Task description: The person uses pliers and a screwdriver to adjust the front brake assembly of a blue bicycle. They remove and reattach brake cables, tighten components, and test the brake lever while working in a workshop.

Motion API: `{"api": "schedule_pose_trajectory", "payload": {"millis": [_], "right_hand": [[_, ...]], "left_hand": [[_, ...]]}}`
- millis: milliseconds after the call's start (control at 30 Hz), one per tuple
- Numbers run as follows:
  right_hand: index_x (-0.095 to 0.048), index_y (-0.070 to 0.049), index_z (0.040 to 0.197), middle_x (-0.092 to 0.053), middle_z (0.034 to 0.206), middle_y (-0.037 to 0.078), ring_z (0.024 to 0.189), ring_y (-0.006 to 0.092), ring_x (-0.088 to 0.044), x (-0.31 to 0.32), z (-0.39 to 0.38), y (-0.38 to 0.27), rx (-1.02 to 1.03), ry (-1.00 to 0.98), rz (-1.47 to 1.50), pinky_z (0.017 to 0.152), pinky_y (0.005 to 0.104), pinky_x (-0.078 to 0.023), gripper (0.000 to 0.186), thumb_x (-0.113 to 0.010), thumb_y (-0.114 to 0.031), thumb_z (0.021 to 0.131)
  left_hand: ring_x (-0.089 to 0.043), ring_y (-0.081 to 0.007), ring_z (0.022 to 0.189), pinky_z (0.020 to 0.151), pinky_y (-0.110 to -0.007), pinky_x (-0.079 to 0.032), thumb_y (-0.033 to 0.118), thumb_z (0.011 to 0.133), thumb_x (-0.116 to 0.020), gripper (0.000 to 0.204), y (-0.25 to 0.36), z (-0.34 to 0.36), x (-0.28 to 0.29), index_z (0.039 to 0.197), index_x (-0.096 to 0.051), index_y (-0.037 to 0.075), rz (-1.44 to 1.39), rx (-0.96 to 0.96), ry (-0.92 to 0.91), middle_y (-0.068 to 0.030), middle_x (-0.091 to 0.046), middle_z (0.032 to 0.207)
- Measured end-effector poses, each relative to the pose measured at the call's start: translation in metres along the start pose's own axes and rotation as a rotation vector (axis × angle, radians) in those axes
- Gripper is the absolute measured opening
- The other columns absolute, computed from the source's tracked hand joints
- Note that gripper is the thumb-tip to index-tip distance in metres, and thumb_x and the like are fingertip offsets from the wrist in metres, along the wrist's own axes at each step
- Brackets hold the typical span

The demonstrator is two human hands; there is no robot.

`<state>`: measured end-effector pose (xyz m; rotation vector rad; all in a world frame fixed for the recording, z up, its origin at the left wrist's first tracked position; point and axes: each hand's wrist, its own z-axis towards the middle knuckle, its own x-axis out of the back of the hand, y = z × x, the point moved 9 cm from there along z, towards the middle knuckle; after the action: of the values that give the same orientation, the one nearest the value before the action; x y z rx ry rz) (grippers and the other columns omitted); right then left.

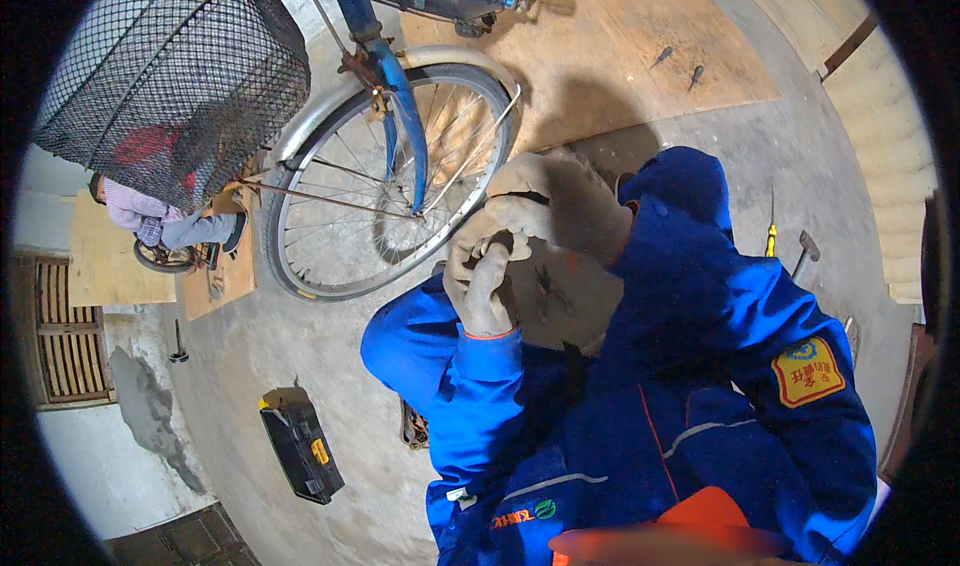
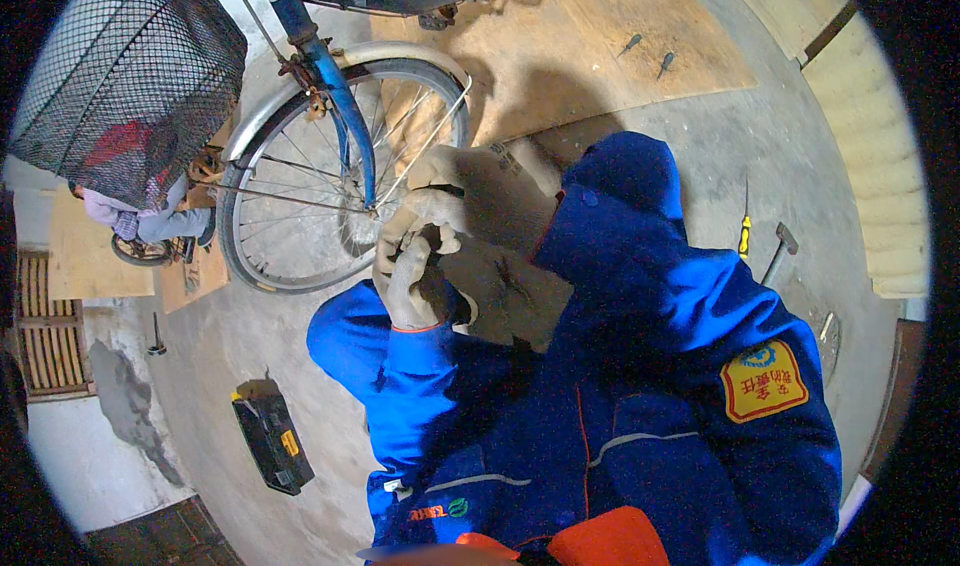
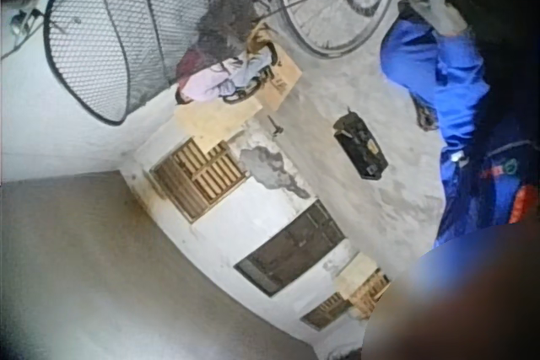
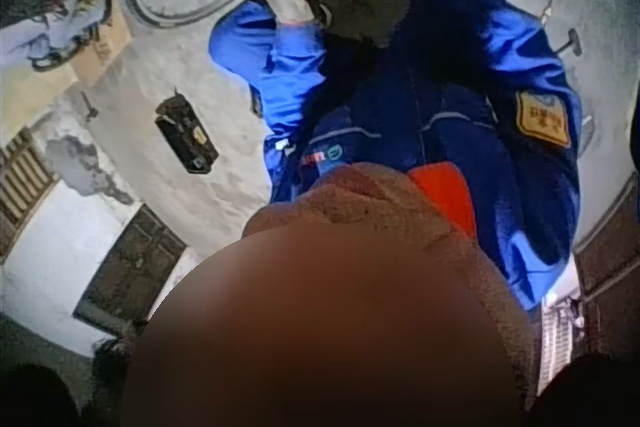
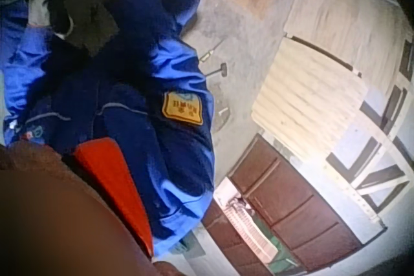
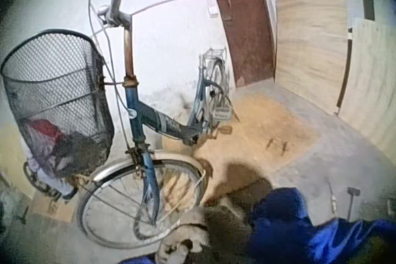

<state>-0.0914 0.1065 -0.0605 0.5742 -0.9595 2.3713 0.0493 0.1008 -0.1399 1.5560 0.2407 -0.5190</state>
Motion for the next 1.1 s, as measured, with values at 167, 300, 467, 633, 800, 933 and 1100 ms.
{"api": "schedule_pose_trajectory", "payload": {"millis": [167, 300, 467, 633, 800, 933, 1100], "right_hand": [[-0.067, -0.003, 0.101, -0.067, 0.095, 0.013, 0.084, 0.0278, -0.068, 0.002, 0.002, 0.013, -0.229, -0.028, 0.274, 0.07, 0.0378, -0.055, 0.018, -0.065, -0.017, 0.089], [-0.066, -0.001, 0.102, -0.068, 0.09, 0.015, 0.083, 0.0286, -0.069, 0.006, 0.003, 0.017, -0.32, -0.003, 0.332, 0.073, 0.0384, -0.055, 0.02, -0.067, -0.017, 0.088], [-0.067, -0.001, 0.103, -0.069, 0.091, 0.015, 0.085, 0.0284, -0.07, 0.007, 0.004, 0.019, -0.305, 0.045, 0.325, 0.074, 0.0379, -0.055, 0.022, -0.068, -0.016, 0.087], [-0.071, 0.0, 0.098, -0.071, 0.094, 0.014, 0.083, 0.0282, -0.07, 0.007, 0.004, 0.013, -0.181, 0.085, 0.225, 0.072, 0.0377, -0.056, 0.02, -0.07, -0.013, 0.083], [-0.071, -0.003, 0.098, -0.069, 0.098, 0.012, 0.089, 0.0282, -0.069, 0.006, 0.003, 0.008, -0.104, 0.052, 0.113, 0.074, 0.0383, -0.057, 0.018, -0.069, -0.013, 0.083], [-0.072, -0.005, 0.097, -0.066, 0.104, 0.01, 0.095, 0.0293, -0.067, 0.008, 0.004, -0.011, 0.145, 0.048, -0.128, 0.076, 0.0387, -0.057, 0.017, -0.067, -0.013, 0.082], [-0.072, -0.004, 0.094, -0.068, 0.099, 0.011, 0.088, 0.028, -0.069, 0.01, 0.005, -0.009, 0.109, 0.098, -0.07, 0.073, 0.0373, -0.057, 0.015, -0.07, -0.011, 0.081]], "left_hand": [[-0.068, -0.025, 0.085, 0.077, -0.035, -0.058, 0.016, 0.087, -0.064, 0.046, -0.004, 0.0, 0.0, 0.125, -0.057, -0.009, 0.065, -0.005, -0.01, -0.0198, -0.068, 0.103], [-0.068, -0.0237, 0.084, 0.077, -0.035, -0.058, 0.016, 0.088, -0.063, 0.046, -0.001, 0.0, -0.006, 0.126, -0.058, -0.01, 0.093, -0.021, -0.049, -0.0196, -0.069, 0.103], [-0.067, -0.0225, 0.085, 0.076, -0.034, -0.058, 0.016, 0.089, -0.061, 0.044, 0.0, 0.002, -0.007, 0.125, -0.058, -0.01, 0.132, -0.01, -0.066, -0.0188, -0.068, 0.103], [-0.067, -0.0208, 0.086, 0.078, -0.033, -0.058, 0.013, 0.088, -0.062, 0.038, -0.001, 0.002, -0.008, 0.119, -0.06, -0.008, 0.096, -0.002, -0.059, -0.0159, -0.066, 0.103], [-0.066, -0.0167, 0.087, 0.08, -0.028, -0.057, 0.011, 0.087, -0.064, 0.027, -0.007, 0.0, -0.008, 0.109, -0.063, -0.005, 0.021, 0.052, -0.044, -0.0096, -0.064, 0.099], [-0.067, -0.02, 0.088, 0.08, -0.032, -0.058, 0.012, 0.088, -0.063, 0.032, -0.007, 0.001, -0.01, 0.114, -0.061, -0.006, 0.054, 0.038, -0.065, -0.0128, -0.065, 0.102], [-0.067, -0.0235, 0.086, 0.077, -0.036, -0.058, 0.013, 0.086, -0.061, 0.044, -0.008, 0.0, -0.011, 0.123, -0.056, -0.009, 0.086, 0.043, -0.08, -0.0159, -0.065, 0.104]]}}
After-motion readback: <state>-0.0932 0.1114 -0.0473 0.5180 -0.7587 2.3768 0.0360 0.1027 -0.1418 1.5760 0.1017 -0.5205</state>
